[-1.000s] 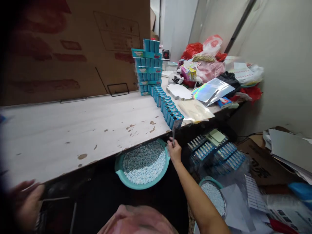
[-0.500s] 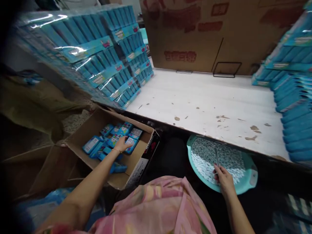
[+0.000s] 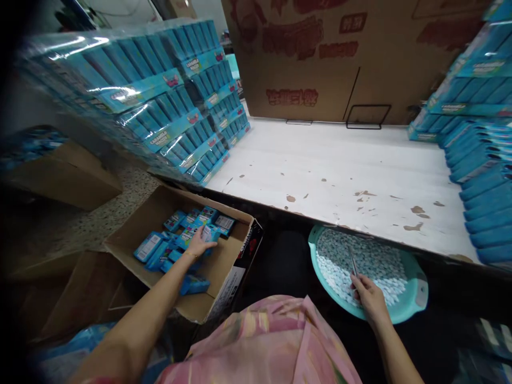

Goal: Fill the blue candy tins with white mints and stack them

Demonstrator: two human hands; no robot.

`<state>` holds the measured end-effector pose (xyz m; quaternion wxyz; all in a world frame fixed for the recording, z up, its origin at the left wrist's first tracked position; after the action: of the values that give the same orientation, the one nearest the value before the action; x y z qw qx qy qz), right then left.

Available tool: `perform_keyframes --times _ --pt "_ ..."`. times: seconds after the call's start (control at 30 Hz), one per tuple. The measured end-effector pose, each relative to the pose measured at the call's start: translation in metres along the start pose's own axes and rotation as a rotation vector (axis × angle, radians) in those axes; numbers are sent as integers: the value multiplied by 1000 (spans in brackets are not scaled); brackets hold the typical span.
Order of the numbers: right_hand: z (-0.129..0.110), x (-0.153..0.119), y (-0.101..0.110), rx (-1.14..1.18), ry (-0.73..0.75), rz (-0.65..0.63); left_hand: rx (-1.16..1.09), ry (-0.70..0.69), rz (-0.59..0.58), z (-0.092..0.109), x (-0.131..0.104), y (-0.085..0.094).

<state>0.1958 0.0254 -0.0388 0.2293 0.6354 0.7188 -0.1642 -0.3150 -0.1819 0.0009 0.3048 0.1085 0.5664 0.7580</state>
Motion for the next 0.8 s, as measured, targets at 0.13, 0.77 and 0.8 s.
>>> perform_keyframes --times 0.13,0.77,0.8 --pt "6 7 1 -51 -13 -33 -452 -256 57 51 -34 51" --pt "-79 23 65 -1231 382 326 -1235 180 -1098 256 -150 -65" --pt "-84 31 62 -1271 368 324 -1229 192 -1079 257 -149 -66"
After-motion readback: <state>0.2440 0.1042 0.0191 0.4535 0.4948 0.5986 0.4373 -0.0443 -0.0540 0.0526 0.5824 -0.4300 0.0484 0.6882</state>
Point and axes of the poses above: each hand's wrist, its own x-axis towards the middle knuckle, its own y-axis out of the back of the hand, z = x × y, the point moved 4 cm from there along x, towards the middle knuckle, and after that the axes turned 13 degrees about x, right-handed, at the moved point
